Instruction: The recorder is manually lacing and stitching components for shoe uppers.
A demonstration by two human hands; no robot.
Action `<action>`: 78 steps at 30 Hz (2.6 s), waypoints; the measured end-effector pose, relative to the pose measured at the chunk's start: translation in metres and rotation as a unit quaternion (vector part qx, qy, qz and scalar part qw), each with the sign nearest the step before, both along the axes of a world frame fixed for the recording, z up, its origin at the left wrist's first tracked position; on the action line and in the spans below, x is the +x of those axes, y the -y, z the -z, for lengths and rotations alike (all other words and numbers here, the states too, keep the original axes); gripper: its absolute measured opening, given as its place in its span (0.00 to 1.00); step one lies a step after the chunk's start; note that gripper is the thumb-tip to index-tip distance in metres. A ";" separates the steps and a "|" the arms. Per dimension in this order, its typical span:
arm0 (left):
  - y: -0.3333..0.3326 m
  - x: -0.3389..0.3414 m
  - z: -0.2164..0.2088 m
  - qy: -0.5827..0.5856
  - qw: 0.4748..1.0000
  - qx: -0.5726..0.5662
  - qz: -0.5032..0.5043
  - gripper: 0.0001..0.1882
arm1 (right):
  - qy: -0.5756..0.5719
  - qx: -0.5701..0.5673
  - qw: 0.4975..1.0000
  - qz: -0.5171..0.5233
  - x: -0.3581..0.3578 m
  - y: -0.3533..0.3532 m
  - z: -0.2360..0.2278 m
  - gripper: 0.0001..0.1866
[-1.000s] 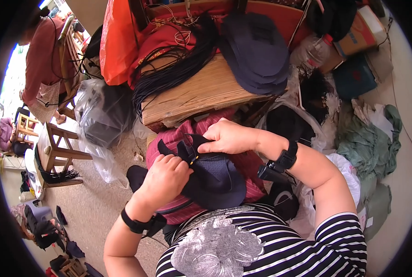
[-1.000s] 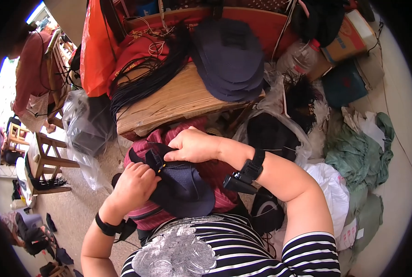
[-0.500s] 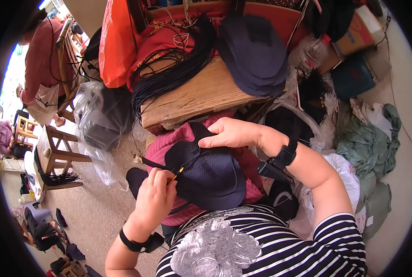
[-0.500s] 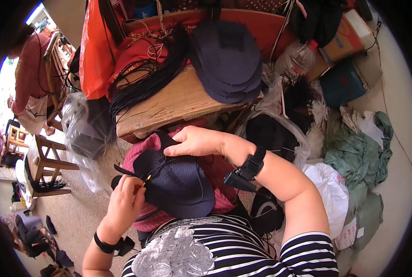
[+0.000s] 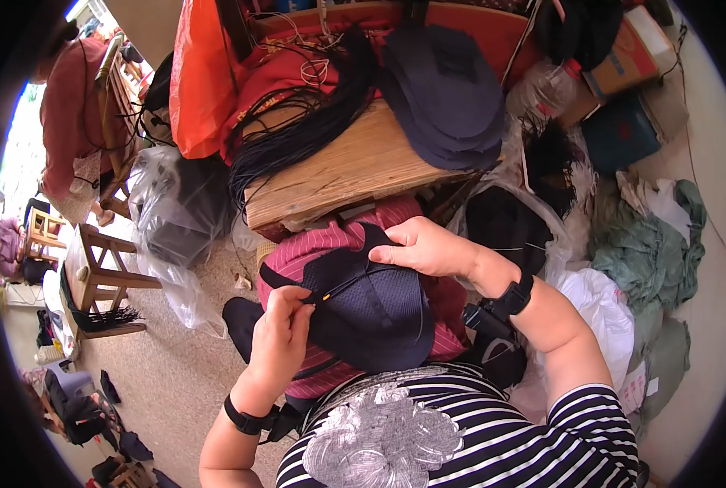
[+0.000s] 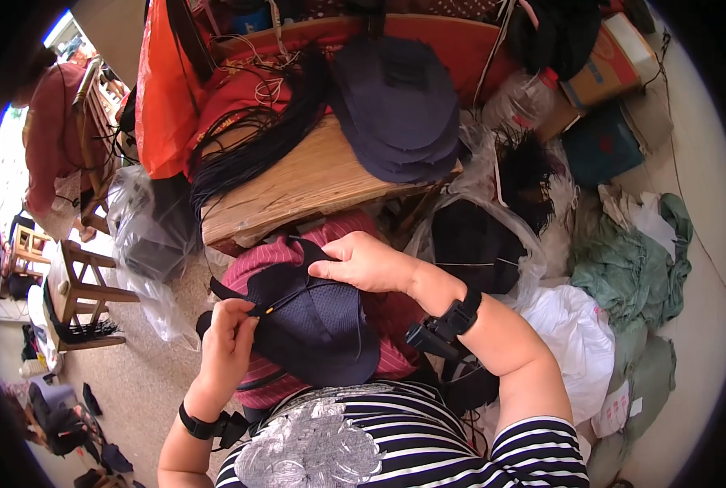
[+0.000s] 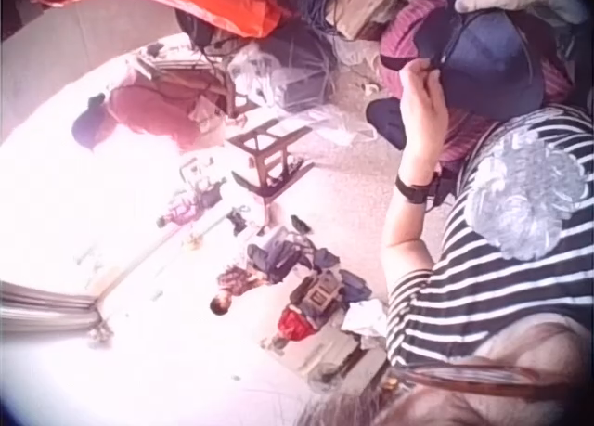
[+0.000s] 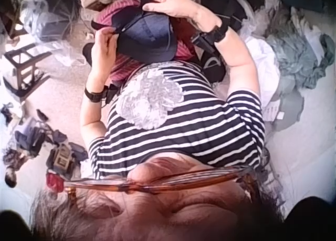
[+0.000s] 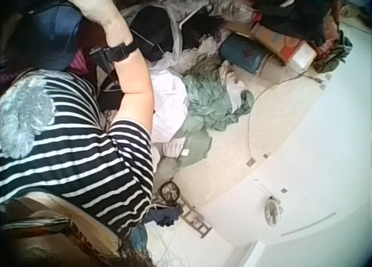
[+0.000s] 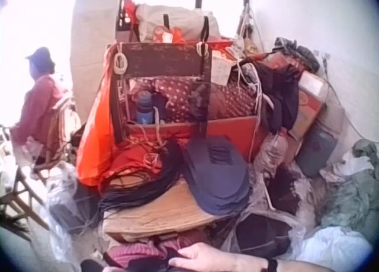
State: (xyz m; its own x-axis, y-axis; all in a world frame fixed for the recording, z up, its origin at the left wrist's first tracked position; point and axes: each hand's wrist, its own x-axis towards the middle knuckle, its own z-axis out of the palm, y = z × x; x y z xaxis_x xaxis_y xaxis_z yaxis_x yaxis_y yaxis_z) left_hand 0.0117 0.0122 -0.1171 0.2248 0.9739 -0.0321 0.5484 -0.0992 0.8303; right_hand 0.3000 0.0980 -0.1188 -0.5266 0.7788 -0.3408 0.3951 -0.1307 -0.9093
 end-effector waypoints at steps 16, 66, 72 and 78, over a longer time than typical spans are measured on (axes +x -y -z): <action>0.021 -0.025 0.018 0.078 0.997 -0.011 0.001 0.11 | -0.027 0.003 0.999 -0.034 0.000 0.003 0.005 0.25; 0.015 -0.051 0.002 0.069 0.985 -0.043 0.153 0.08 | 0.047 0.018 0.996 -0.070 0.014 -0.003 -0.002 0.29; 0.015 -0.041 0.007 -0.113 0.975 0.157 0.109 0.13 | 0.036 -0.044 0.998 -0.005 0.008 -0.007 0.001 0.30; 0.025 -0.019 0.003 -0.143 0.986 0.082 0.040 0.14 | 0.010 -0.099 0.995 0.016 0.000 0.001 -0.019 0.11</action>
